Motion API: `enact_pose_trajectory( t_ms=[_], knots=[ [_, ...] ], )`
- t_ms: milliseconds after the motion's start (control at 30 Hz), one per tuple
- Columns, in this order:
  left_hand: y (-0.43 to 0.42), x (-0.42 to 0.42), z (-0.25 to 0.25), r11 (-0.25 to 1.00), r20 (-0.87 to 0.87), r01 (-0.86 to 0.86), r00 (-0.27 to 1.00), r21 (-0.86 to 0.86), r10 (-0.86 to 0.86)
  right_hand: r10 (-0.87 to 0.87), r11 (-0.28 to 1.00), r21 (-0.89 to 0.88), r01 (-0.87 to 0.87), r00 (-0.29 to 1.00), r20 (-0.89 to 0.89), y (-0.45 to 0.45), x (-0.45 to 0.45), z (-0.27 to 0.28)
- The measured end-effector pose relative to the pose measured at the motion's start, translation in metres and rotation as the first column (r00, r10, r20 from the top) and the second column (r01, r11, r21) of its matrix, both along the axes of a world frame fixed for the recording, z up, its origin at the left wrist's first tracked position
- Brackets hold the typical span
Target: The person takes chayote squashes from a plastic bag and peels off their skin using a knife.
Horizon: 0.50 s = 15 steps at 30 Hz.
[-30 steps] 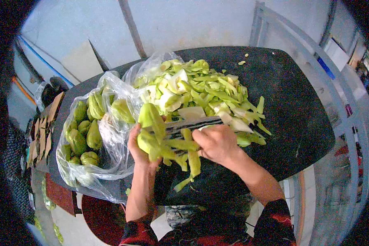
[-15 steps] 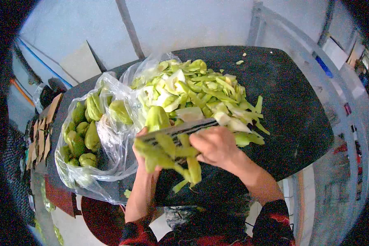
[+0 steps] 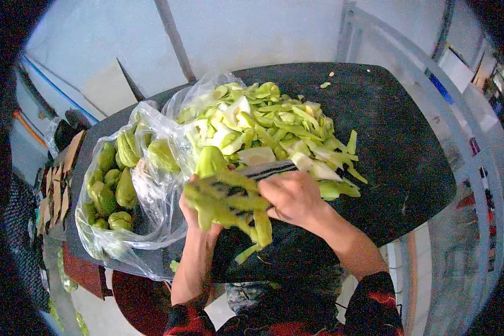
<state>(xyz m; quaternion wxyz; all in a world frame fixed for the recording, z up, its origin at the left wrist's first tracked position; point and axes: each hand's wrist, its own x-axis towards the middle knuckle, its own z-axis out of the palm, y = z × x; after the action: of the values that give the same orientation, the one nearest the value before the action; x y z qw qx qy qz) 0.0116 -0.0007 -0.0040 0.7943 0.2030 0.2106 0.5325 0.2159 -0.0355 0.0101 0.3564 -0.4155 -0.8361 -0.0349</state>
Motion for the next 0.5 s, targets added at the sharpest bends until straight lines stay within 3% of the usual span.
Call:
enact_pose_trajectory(
  t_ms=[100,333,400,500],
  knots=[
    [0.006,-0.003,0.001,0.999,0.200,0.014,0.980,-0.029,-0.008,0.084,0.994,0.071,-0.080,0.995,-0.060,-0.002,-0.008,0.001],
    [0.013,-0.005,-0.007,0.998,0.219,0.065,0.973,0.018,-0.068,-0.036,0.984,0.179,0.016,0.994,0.106,-0.001,-0.010,-0.011],
    [0.008,-0.002,-0.003,0.993,0.348,0.113,0.930,0.042,-0.121,-0.042,0.978,0.207,0.017,0.992,0.117,-0.004,-0.014,-0.008],
    [0.010,-0.003,-0.014,0.991,0.302,0.116,0.945,0.064,-0.130,-0.051,0.968,0.251,0.017,0.990,0.129,-0.007,-0.019,-0.009]
  ],
)
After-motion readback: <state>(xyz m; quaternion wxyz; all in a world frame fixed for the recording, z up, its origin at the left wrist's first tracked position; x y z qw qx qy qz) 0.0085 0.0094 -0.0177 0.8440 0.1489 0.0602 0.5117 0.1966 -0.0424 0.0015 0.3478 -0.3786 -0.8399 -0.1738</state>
